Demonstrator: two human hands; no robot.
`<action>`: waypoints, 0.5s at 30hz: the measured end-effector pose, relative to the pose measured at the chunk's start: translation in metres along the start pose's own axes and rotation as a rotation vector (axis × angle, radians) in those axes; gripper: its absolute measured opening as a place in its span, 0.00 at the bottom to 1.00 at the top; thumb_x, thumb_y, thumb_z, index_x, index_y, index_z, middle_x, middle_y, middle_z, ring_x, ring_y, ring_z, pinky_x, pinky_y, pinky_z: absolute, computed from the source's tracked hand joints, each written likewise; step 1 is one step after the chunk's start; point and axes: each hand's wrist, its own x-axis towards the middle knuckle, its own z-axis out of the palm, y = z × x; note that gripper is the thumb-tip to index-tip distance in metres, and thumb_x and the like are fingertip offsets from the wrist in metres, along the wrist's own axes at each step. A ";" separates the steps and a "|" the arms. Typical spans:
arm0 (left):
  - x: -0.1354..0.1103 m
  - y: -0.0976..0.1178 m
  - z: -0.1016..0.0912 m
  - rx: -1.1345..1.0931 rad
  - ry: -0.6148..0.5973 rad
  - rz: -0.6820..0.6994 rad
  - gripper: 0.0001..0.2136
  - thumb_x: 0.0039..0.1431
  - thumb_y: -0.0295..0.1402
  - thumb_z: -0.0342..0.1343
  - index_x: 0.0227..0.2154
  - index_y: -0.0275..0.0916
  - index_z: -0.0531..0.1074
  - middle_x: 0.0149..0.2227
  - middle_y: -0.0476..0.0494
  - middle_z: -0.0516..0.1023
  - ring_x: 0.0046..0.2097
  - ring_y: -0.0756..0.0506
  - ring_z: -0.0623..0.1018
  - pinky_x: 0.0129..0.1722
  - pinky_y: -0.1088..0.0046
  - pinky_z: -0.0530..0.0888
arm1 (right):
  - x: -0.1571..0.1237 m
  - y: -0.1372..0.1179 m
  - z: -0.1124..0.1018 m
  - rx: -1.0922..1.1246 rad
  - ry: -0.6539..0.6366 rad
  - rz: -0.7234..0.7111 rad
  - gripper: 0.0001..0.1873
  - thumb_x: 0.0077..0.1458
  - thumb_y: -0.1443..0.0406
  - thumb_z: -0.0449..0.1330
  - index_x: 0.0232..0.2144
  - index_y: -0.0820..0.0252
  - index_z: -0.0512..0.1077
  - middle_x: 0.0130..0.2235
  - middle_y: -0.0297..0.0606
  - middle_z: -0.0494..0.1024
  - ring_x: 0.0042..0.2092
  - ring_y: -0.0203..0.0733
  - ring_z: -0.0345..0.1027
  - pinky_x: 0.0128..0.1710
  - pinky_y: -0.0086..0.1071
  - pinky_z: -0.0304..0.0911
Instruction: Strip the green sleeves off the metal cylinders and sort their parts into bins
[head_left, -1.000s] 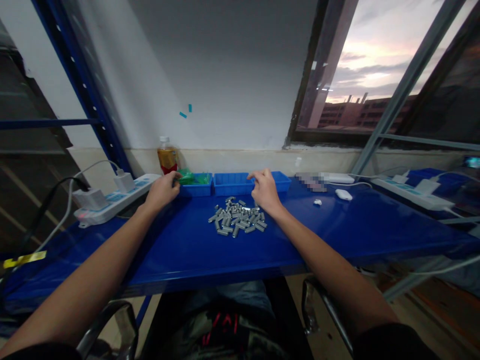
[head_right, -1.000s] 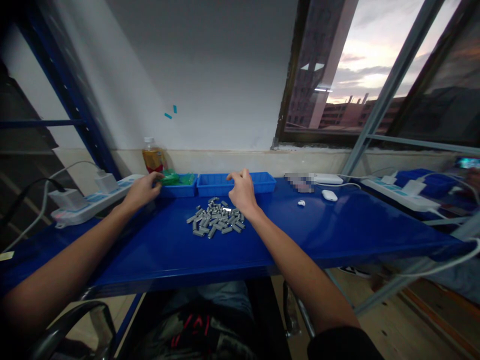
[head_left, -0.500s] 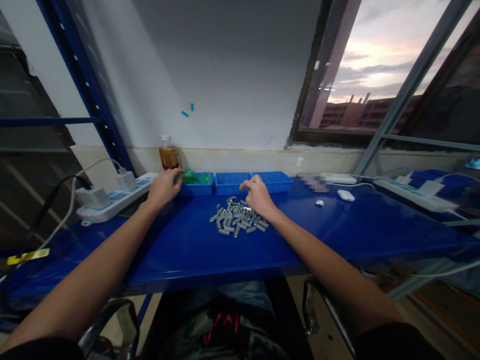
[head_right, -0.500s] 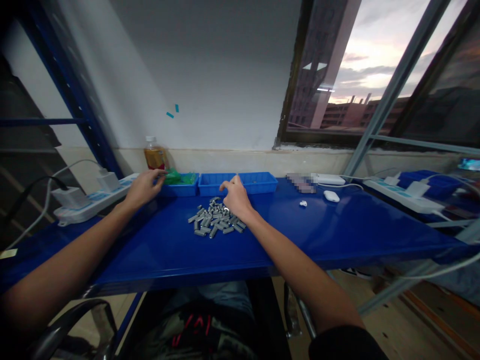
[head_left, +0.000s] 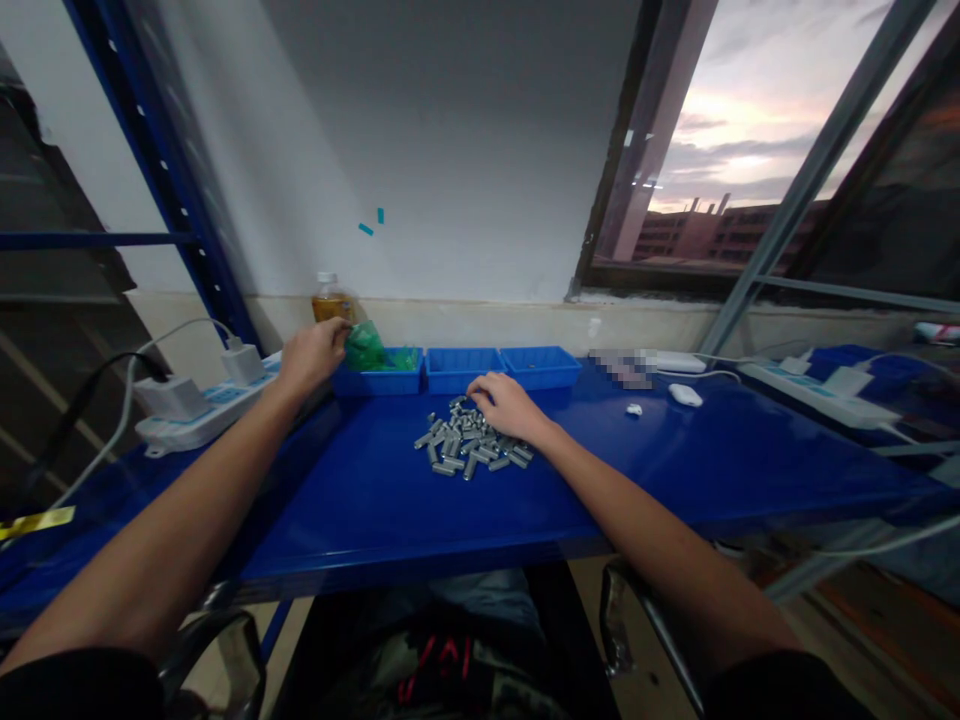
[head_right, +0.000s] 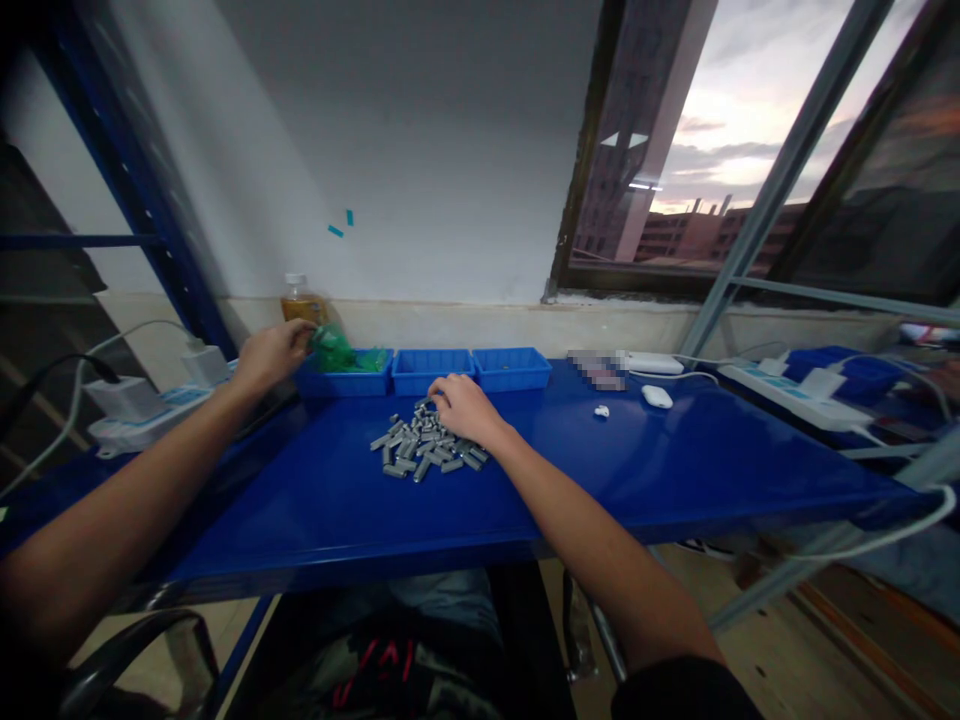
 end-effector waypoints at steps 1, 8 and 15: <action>0.000 0.000 -0.004 0.004 0.018 -0.003 0.19 0.62 0.39 0.41 0.51 0.40 0.68 0.47 0.37 0.76 0.44 0.38 0.75 0.41 0.64 0.69 | 0.000 0.000 0.000 0.004 -0.009 0.000 0.09 0.58 0.68 0.52 0.36 0.62 0.73 0.35 0.40 0.73 0.39 0.39 0.62 0.43 0.32 0.54; -0.002 -0.002 -0.010 -0.002 -0.012 0.031 0.17 0.63 0.37 0.42 0.49 0.39 0.69 0.45 0.37 0.77 0.44 0.40 0.75 0.41 0.66 0.68 | 0.000 0.000 -0.003 0.035 -0.023 0.014 0.09 0.57 0.67 0.53 0.35 0.62 0.73 0.31 0.38 0.72 0.36 0.37 0.62 0.39 0.30 0.54; 0.000 -0.003 -0.003 -0.048 -0.040 0.105 0.17 0.62 0.35 0.42 0.50 0.37 0.68 0.47 0.39 0.76 0.46 0.42 0.75 0.44 0.69 0.68 | -0.002 -0.006 -0.007 0.027 -0.086 0.021 0.09 0.57 0.66 0.54 0.36 0.63 0.74 0.31 0.38 0.73 0.36 0.37 0.63 0.37 0.29 0.54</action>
